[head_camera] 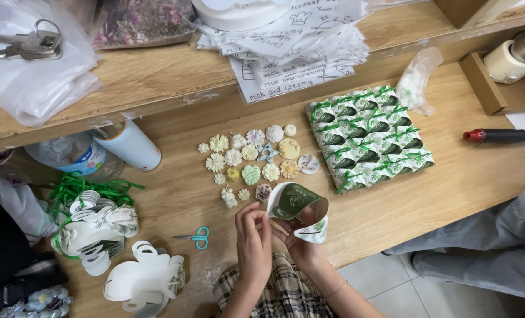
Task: Packaging decorative candle wax melts into gift boxes and tying ribbons.
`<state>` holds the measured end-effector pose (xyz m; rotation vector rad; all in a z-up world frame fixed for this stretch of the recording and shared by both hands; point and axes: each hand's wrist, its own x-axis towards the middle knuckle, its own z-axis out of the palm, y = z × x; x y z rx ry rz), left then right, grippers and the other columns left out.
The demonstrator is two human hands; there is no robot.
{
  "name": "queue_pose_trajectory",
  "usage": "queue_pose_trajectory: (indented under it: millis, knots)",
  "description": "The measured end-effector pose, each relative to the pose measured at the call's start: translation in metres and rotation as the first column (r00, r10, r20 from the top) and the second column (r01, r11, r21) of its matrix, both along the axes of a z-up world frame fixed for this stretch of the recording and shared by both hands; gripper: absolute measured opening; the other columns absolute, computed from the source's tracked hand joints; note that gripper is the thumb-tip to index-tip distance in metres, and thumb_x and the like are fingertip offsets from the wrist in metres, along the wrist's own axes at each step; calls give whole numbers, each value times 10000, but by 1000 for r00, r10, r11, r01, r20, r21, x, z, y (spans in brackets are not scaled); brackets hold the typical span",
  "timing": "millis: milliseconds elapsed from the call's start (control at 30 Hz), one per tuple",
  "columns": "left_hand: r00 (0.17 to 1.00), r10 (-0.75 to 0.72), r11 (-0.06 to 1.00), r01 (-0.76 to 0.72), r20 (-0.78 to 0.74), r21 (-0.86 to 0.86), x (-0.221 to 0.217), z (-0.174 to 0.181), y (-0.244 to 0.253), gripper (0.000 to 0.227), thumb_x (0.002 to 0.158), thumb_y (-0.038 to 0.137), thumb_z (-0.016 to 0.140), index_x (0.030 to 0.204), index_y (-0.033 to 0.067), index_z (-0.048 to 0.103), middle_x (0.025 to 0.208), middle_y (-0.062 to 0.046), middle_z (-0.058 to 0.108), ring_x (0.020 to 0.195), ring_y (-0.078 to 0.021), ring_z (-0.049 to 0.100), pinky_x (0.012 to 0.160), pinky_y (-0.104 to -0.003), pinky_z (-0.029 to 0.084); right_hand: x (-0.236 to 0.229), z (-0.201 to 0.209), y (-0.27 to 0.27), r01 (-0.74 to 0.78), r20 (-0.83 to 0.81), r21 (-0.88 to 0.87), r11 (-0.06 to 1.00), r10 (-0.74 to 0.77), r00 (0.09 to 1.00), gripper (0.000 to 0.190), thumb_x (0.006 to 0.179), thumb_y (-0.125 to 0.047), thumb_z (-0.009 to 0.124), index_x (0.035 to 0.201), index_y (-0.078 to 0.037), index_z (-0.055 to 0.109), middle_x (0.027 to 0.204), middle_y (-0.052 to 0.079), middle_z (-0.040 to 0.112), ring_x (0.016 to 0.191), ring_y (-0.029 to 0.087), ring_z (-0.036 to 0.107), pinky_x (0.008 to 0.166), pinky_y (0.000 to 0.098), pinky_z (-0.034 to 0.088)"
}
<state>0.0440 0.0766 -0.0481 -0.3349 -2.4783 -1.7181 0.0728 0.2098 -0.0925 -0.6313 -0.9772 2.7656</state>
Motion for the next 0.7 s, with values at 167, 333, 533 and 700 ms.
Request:
queue_pose_trajectory:
  millis: [167, 333, 533, 700]
  knots:
    - [981, 117, 987, -132, 158, 90, -6, -21, -19, 159, 1033, 154, 576, 1090, 8, 551, 958, -131, 740, 884, -200, 778, 757, -327, 600, -1, -17, 23, -76, 215, -279, 957, 140, 967, 608, 951, -457, 456, 1350, 0, 503, 1249, 224, 664, 1176, 411, 641, 973, 536, 533]
    - [952, 149, 968, -196, 269, 158, -11, -33, -42, 156, 1013, 149, 593, 1069, 8, 556, 914, -111, 755, 836, -166, 771, 729, -308, 613, -1, -16, 37, -221, 303, -236, 946, 288, 909, 567, 948, -387, 555, 1350, 12, 519, 1227, 222, 672, 1096, 388, 675, 924, 474, 579]
    - [963, 168, 986, -166, 212, -29, -5, -19, -77, 254, 877, 59, 688, 1098, 3, 574, 1002, -134, 736, 902, -242, 741, 789, -366, 612, 2, -23, 39, -432, 431, -42, 901, 406, 806, 576, 840, -247, 739, 1329, 3, 566, 1182, 175, 701, 1018, 297, 712, 854, 425, 612]
    - [996, 32, 930, -62, -89, -363, 15, -1, -87, 632, 642, -11, 783, 1237, -26, 569, 1182, -243, 655, 1087, -418, 645, 934, -532, 504, 2, -16, 11, -744, 545, 276, 608, 538, 642, 738, 717, -119, 831, 1369, -5, 504, 1199, 173, 692, 1028, 287, 708, 844, 414, 613]
